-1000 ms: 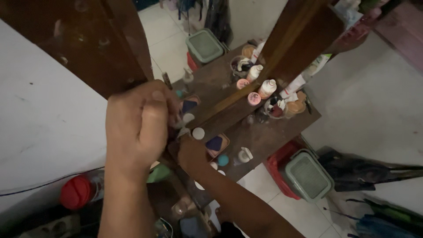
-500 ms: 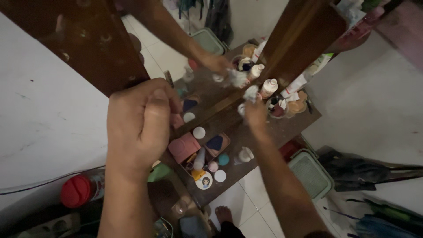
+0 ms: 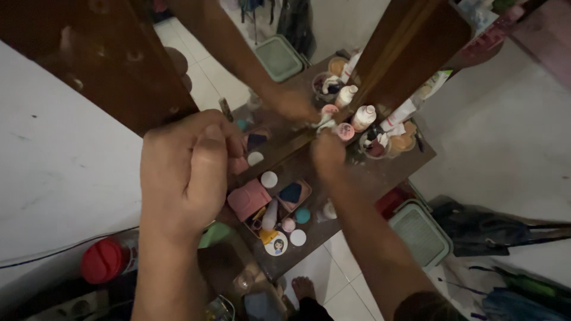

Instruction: The person cleans a wooden-framed mirror using a checkered cloth and a spray bottle. They wipe the mirror surface, fold the cloth, and spray the mirror before wiping again.

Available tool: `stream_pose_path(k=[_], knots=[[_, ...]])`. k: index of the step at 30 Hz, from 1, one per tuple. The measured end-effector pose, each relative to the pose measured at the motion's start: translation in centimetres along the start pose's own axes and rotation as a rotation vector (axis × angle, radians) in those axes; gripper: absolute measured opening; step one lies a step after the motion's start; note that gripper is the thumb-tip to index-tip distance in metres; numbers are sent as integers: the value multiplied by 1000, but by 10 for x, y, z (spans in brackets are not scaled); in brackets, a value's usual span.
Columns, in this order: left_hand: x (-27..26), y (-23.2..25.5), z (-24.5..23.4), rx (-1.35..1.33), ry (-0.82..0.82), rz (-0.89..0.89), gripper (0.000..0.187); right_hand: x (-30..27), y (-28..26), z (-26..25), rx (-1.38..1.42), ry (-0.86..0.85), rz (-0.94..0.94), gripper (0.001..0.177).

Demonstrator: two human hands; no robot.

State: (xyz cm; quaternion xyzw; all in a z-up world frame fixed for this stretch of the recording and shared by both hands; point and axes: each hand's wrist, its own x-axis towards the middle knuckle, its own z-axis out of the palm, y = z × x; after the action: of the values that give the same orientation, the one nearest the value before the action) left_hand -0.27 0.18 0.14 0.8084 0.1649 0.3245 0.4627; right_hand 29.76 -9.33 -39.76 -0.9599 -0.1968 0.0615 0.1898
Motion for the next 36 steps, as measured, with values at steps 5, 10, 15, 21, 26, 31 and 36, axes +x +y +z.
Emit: stream_pose_path(k=[5, 10, 15, 21, 26, 31, 36], knots=[[-1, 3, 0, -1, 12, 11, 40, -45, -27, 22, 0, 50, -160, 23], [-2, 5, 1, 14, 25, -37, 39, -103, -67, 21, 113, 0, -310, 22], [-4, 5, 1, -5, 25, 31, 38, -132, -100, 15, 115, -137, -224, 21], [-6, 5, 1, -4, 36, -3, 38, -153, -116, 5, 104, -187, -243, 22], [-4, 4, 4, -22, 40, 10, 39, -167, -125, 7, 106, -235, -302, 24], [-5, 3, 6, -4, 52, 25, 39, -183, -138, -15, 188, -297, -313, 26], [-4, 5, 5, -3, 46, 8, 41, -194, -146, -39, 227, -338, -346, 28]])
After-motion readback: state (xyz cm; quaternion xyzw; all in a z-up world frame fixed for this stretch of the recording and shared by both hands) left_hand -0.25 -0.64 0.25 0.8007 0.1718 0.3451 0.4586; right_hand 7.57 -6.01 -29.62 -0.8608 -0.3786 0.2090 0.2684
